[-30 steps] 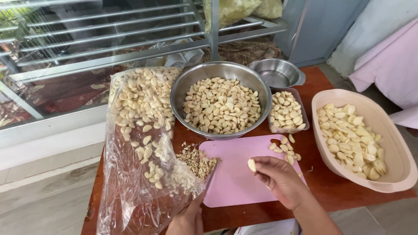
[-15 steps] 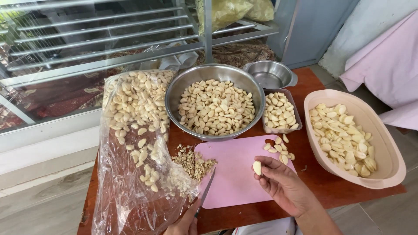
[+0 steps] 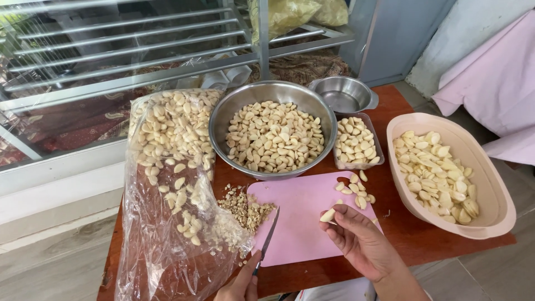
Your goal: Slicing peeled garlic cloves on a cutting board using a small knife and sorting them into containers.
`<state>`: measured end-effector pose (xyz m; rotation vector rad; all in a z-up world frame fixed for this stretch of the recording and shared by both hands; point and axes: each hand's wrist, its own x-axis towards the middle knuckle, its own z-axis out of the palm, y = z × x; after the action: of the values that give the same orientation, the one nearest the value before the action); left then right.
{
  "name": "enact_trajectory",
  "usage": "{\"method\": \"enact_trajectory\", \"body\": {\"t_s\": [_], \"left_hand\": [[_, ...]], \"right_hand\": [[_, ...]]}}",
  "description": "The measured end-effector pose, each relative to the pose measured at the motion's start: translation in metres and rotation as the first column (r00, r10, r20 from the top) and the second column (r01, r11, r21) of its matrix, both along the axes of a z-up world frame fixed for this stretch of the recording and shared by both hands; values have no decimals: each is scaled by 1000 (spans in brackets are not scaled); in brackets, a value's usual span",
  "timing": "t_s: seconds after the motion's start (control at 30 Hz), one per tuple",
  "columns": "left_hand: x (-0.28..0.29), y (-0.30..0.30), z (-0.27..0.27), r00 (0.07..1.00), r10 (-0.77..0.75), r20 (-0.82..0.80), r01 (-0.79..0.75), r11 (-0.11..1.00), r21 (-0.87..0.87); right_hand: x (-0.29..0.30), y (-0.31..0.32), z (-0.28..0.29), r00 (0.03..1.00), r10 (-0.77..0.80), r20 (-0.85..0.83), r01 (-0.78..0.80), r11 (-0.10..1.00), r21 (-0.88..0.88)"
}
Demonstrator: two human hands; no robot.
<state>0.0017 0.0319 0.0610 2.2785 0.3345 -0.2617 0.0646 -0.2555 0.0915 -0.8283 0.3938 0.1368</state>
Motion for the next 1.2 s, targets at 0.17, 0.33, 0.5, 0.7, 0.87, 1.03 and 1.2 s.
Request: {"method": "enact_trajectory", "body": {"t_s": [0.17,0.33,0.5,0.7,0.87,1.03,1.2], "left_hand": [[0,-4,1,997,-33,70,40,995,-94],[11,-25,23,975,113,192,-29,919,-393],[19,-42,12,945,168,281,-44,915,-401],[21,-37,18,977,135,168,-65,928,-366],[20,-42,1,926,201,320,-106,951,-290],[20,-32,-8,892,112,438,-26,980,-197],[24,-17,-31,956,-34,292,55,997,-63]], "right_hand": [[-2,6,-5,1000,0,16,0,1000,-21],[-12,48,25,993,27,-118,-56,967,-248],[-25,75,10,970,209,-122,-241,873,-425],[-28,71,8,939,337,-68,-315,763,-565],[-9,49,60,842,478,-252,-501,517,-694],[44,10,151,979,40,-200,-195,480,-856],[73,-31,150,995,-30,-95,-93,83,-992]]}}
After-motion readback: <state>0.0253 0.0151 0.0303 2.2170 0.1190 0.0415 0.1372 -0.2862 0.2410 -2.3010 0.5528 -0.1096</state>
